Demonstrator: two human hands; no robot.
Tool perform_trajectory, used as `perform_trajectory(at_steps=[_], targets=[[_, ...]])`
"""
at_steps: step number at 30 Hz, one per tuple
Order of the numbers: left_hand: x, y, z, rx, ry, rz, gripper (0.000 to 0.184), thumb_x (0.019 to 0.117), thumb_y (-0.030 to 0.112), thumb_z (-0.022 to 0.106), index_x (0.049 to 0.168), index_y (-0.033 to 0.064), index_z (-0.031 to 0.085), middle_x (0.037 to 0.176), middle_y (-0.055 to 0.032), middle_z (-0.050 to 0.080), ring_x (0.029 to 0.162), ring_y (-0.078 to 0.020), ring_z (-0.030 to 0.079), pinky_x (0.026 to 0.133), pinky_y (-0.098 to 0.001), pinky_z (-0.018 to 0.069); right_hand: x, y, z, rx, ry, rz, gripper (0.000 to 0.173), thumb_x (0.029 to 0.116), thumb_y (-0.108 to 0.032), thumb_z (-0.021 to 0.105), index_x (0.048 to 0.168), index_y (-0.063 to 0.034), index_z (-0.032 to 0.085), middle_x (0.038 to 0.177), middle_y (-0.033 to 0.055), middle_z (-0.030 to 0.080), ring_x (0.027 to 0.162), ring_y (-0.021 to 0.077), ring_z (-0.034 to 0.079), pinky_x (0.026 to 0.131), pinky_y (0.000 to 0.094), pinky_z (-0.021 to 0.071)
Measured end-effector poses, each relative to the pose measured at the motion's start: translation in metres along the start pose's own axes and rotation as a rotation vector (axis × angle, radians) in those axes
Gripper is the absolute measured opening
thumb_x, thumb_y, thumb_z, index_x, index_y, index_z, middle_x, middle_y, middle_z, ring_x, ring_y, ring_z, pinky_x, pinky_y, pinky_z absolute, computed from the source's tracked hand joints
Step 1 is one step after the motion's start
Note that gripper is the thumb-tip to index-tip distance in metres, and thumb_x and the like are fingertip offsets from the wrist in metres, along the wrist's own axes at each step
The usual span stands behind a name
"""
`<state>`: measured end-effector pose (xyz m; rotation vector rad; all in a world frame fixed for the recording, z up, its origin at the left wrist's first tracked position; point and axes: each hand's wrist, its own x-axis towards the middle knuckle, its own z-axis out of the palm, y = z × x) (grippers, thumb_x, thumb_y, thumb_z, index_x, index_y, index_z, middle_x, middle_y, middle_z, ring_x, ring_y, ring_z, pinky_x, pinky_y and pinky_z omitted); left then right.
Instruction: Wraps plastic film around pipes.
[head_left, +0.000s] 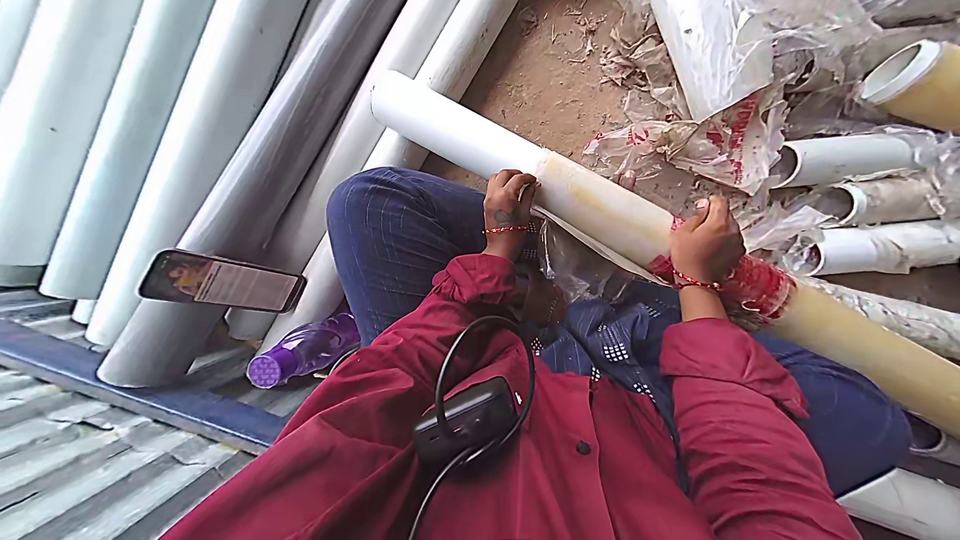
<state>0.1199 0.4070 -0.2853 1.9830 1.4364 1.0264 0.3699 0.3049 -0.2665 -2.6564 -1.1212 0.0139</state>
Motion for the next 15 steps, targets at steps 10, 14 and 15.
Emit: perform_trajectory(at_steps=[10, 14, 15], targets=[[0.006, 0.006, 0.001, 0.024, -0.063, -0.090, 0.020, 0.0921, 0.008, 0.073, 0.106, -0.0068, 0.071, 0.109, -0.0260, 0.070, 0.111, -0.0423, 0.064, 0.102, -0.0473, 0.0484, 0.005, 0.001, 0.004, 0.002, 0.023, -0.004, 0.040, 0.1104, -0.022, 0.036, 0.125, 0.0020, 0.065, 0.111, 0.0269, 0.072, 0.106, 0.0456, 0.069, 0.087, 0.0618, 0.0498], [0.017, 0.023, -0.008, 0.070, -0.268, -0.360, 0.038, 0.0964, 0.021, 0.072, 0.114, -0.0117, 0.064, 0.122, -0.0328, 0.060, 0.121, -0.0457, 0.057, 0.106, -0.0487, 0.0455, 0.003, 0.004, 0.002, 0.013, 0.043, 0.007, 0.042, 0.1111, -0.023, 0.034, 0.135, -0.0008, 0.060, 0.110, 0.0294, 0.071, 0.104, 0.0485, 0.069, 0.087, 0.0633, 0.0507], [0.019, 0.024, -0.010, 0.081, -0.329, -0.365, 0.037, 0.0984, 0.021, 0.069, 0.115, -0.0121, 0.064, 0.121, -0.0328, 0.062, 0.121, -0.0460, 0.058, 0.106, -0.0494, 0.0463, 0.001, 0.003, 0.000, 0.015, 0.044, 0.000, 0.042, 0.1105, -0.021, 0.034, 0.137, 0.0002, 0.060, 0.112, 0.0300, 0.071, 0.106, 0.0485, 0.069, 0.089, 0.0622, 0.0504]])
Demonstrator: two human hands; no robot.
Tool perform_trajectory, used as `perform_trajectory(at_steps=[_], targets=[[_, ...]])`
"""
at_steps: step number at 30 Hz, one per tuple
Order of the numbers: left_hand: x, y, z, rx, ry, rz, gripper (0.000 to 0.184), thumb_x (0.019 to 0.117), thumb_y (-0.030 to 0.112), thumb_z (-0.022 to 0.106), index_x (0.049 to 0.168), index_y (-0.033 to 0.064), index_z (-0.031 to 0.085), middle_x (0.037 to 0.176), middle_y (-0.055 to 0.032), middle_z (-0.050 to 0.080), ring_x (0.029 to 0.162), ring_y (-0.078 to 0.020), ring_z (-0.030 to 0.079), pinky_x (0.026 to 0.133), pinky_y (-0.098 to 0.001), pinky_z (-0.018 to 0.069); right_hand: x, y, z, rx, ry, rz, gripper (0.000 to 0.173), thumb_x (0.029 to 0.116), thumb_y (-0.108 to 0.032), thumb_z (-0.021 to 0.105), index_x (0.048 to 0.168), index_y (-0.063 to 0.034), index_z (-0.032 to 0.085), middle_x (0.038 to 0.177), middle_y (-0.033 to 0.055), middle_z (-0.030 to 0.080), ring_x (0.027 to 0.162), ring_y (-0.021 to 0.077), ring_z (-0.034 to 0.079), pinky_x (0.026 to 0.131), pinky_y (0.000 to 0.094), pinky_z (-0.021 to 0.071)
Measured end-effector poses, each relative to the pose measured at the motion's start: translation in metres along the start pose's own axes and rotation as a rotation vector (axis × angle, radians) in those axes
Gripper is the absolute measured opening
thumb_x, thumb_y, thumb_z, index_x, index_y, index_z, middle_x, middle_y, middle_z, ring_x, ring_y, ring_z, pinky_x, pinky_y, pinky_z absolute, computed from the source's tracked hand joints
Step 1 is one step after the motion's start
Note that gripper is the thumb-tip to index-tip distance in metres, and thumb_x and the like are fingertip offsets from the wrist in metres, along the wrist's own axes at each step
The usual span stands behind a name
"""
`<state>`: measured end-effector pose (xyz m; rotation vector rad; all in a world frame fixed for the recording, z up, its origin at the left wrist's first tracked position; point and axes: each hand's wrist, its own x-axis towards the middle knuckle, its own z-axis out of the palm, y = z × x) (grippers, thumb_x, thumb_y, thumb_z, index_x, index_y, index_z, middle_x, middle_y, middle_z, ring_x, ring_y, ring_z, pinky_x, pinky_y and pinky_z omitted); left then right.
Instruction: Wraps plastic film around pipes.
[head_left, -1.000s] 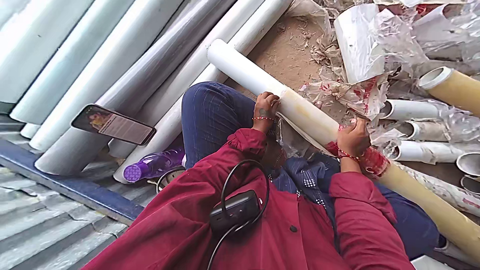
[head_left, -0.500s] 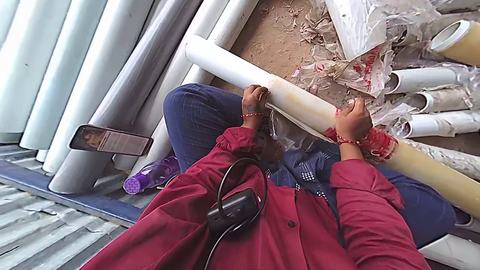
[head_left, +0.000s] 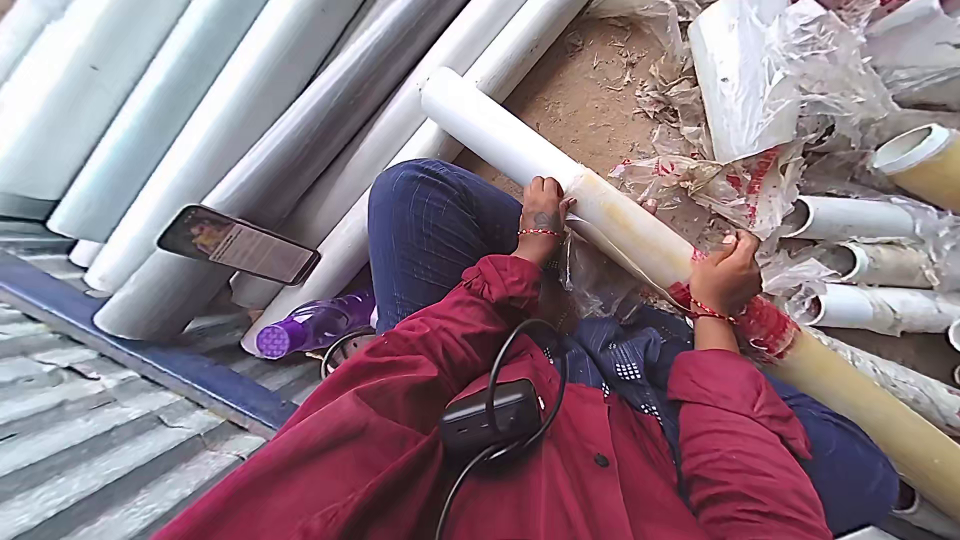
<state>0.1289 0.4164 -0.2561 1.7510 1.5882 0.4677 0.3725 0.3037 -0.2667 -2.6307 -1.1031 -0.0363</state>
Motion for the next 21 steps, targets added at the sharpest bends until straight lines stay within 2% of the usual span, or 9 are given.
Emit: perform_trajectory(at_steps=[3, 5, 7, 10, 13, 15, 17, 19, 21], targets=[[-0.001, -0.001, -0.003, 0.036, -0.053, 0.066, 0.028, 0.0985, 0.008, 0.065, 0.119, -0.0112, 0.064, 0.124, -0.0326, 0.061, 0.124, -0.0476, 0.057, 0.104, -0.0518, 0.0486, -0.006, -0.008, -0.006, -0.009, 0.004, -0.047, 0.044, 0.1093, -0.018, 0.034, 0.138, 0.0038, 0.059, 0.121, 0.0304, 0.069, 0.113, 0.0488, 0.067, 0.094, 0.0619, 0.0492], [-0.008, -0.003, 0.001, 0.107, 0.007, 0.273, 0.022, 0.0936, -0.006, 0.061, 0.113, -0.0090, 0.070, 0.121, -0.0293, 0.066, 0.120, -0.0457, 0.062, 0.099, -0.0512, 0.0525, -0.008, -0.012, -0.009, -0.008, -0.023, -0.026, 0.046, 0.1098, -0.020, 0.033, 0.141, 0.0038, 0.057, 0.126, 0.0314, 0.067, 0.118, 0.0502, 0.065, 0.097, 0.0636, 0.0474], [-0.013, -0.002, 0.002, 0.164, -0.168, 0.489, 0.026, 0.0974, -0.009, 0.053, 0.117, -0.0085, 0.070, 0.124, -0.0264, 0.067, 0.123, -0.0419, 0.062, 0.105, -0.0483, 0.0486, -0.005, -0.009, -0.005, -0.039, -0.023, 0.001, 0.047, 0.1099, -0.024, 0.032, 0.142, 0.0014, 0.056, 0.127, 0.0304, 0.067, 0.119, 0.0499, 0.064, 0.097, 0.0642, 0.0471], [-0.006, 0.001, 0.009, 0.185, -0.345, 0.659, 0.031, 0.1026, -0.006, 0.043, 0.121, -0.0095, 0.068, 0.126, -0.0266, 0.066, 0.125, -0.0422, 0.060, 0.105, -0.0483, 0.0476, 0.001, -0.009, -0.003, -0.077, -0.051, 0.032, 0.049, 0.1104, -0.026, 0.030, 0.144, -0.0005, 0.054, 0.128, 0.0307, 0.066, 0.120, 0.0507, 0.063, 0.098, 0.0664, 0.0457], [0.006, 0.017, -0.008, 0.138, -0.570, 0.610, 0.030, 0.1027, -0.003, 0.047, 0.125, -0.0093, 0.065, 0.138, -0.0252, 0.060, 0.133, -0.0410, 0.054, 0.108, -0.0501, 0.0441, 0.008, -0.014, -0.002, -0.127, -0.084, 0.052, 0.049, 0.1100, -0.025, 0.029, 0.145, -0.0013, 0.054, 0.129, 0.0305, 0.066, 0.122, 0.0501, 0.062, 0.099, 0.0664, 0.0451], [-0.002, 0.034, -0.015, 0.088, -0.687, 0.533, 0.035, 0.1064, 0.013, 0.048, 0.135, -0.0039, 0.061, 0.139, -0.0246, 0.059, 0.130, -0.0400, 0.057, 0.105, -0.0549, 0.0451, 0.008, -0.018, -0.001, -0.161, -0.086, 0.029, 0.048, 0.1095, -0.022, 0.029, 0.144, -0.0007, 0.056, 0.131, 0.0296, 0.065, 0.124, 0.0493, 0.061, 0.100, 0.0666, 0.0448], [-0.014, 0.048, -0.005, 0.227, -0.711, 0.549, 0.056, 0.1036, 0.032, 0.059, 0.150, 0.0037, 0.047, 0.135, -0.0243, 0.062, 0.124, -0.0401, 0.060, 0.097, -0.0567, 0.0485, 0.002, -0.023, 0.002, -0.136, -0.062, -0.038, 0.046, 0.1093, -0.019, 0.031, 0.140, 0.0022, 0.058, 0.135, 0.0297, 0.063, 0.128, 0.0491, 0.059, 0.102, 0.0671, 0.0434], [-0.023, 0.057, 0.022, 0.463, -0.729, 0.627, 0.054, 0.1006, 0.017, 0.064, 0.148, -0.0024, 0.047, 0.139, -0.0258, 0.057, 0.122, -0.0423, 0.060, 0.091, -0.0560, 0.0521, -0.007, -0.030, 0.008, -0.083, -0.018, -0.107, 0.044, 0.1099, -0.019, 0.033, 0.134, 0.0044, 0.062, 0.135, 0.0294, 0.063, 0.130, 0.0484, 0.058, 0.103, 0.0656, 0.0438], [-0.034, 0.069, 0.047, 0.837, -0.842, 0.667, 0.038, 0.1060, -0.007, 0.036, 0.144, -0.0106, 0.043, 0.147, -0.0266, 0.048, 0.124, -0.0399, 0.057, 0.088, -0.0505, 0.0496, -0.009, -0.029, 0.013, -0.040, 0.018, -0.105, 0.044, 0.1094, -0.021, 0.034, 0.132, 0.0012, 0.064, 0.133, 0.0263, 0.066, 0.129, 0.0453, 0.060, 0.103, 0.0625, 0.0447]])
